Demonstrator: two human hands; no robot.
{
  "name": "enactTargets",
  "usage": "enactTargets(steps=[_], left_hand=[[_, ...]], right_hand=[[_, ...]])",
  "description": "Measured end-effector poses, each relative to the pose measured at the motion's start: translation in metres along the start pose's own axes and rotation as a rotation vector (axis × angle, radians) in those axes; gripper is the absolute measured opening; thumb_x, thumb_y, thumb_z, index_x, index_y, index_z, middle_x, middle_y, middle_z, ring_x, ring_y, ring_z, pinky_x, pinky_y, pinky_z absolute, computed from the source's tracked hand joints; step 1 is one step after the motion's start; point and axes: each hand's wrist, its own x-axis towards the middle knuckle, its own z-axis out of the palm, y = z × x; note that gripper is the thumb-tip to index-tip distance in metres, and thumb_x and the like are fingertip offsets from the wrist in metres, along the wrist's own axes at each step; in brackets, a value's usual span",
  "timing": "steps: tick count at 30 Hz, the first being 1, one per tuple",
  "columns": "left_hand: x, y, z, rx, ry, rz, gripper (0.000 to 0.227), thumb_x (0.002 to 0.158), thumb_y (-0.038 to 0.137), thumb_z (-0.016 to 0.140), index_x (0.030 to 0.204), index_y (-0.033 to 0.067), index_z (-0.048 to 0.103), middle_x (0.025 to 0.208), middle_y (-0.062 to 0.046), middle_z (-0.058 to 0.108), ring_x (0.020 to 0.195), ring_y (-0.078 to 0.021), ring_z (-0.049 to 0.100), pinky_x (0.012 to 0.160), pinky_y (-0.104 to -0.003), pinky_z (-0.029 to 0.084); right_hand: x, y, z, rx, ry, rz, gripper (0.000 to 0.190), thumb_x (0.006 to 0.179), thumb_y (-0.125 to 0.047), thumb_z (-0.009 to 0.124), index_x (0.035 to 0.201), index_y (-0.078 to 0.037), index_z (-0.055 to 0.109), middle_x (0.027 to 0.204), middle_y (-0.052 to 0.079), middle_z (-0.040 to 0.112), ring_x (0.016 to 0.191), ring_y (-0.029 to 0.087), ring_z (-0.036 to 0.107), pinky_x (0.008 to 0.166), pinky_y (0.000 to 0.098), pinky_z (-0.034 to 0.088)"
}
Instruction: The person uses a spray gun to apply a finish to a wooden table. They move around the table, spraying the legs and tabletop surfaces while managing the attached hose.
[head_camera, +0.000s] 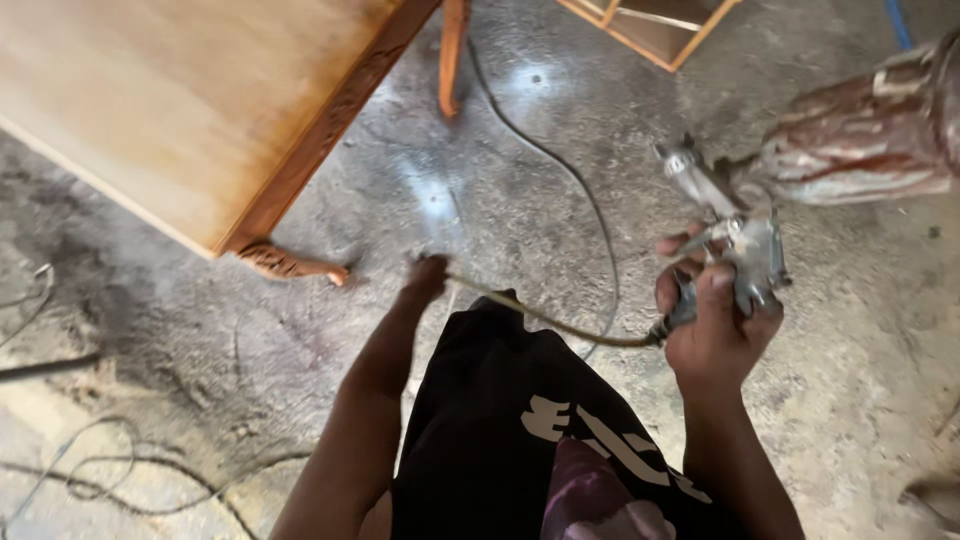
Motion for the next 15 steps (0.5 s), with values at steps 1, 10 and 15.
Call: enactTargets(steps=[1, 10, 15], left_hand=[[-0.001, -0.017, 0.003, 0.095, -0.079, -0.035, 0.028, 0.088, 0.023, 0.077, 0.114, 0.0170, 0.068, 0.131, -0.004, 0.066, 0.133, -0.0330, 0.053, 0.116, -0.076, 0.018], [0.030, -0.035, 0.019, -0.146, -0.326, -0.410, 0.027, 0.102, 0.026, 0.056, 0.127, 0.0183, 0.063, 0.133, -0.008, 0.066, 0.134, -0.0317, 0.053, 0.118, -0.074, 0.020], [0.101, -0.006, 0.011, -0.498, -0.135, -0.349, 0.038, 0.099, 0.048, 0.057, 0.123, 0.0187, 0.066, 0.119, -0.015, 0.069, 0.116, -0.0397, 0.061, 0.099, -0.061, 0.043]], right_hand=[[0.004, 0.001, -0.009, -0.016, 0.030, 0.013, 0.036, 0.113, -0.018, 0.061, 0.139, 0.006, 0.053, 0.128, 0.020, 0.065, 0.104, 0.025, 0.072, 0.058, 0.0282, 0.052], [0.110, 0.047, -0.074, -0.170, 0.100, 0.106, 0.040, 0.113, -0.023, 0.065, 0.131, 0.012, 0.057, 0.112, 0.024, 0.069, 0.081, 0.021, 0.064, 0.061, 0.0289, 0.046], [0.228, 0.098, -0.090, -0.265, 0.049, 0.155, 0.031, 0.112, -0.015, 0.057, 0.128, 0.010, 0.057, 0.115, 0.022, 0.069, 0.073, 0.017, 0.059, 0.062, 0.0298, 0.046]])
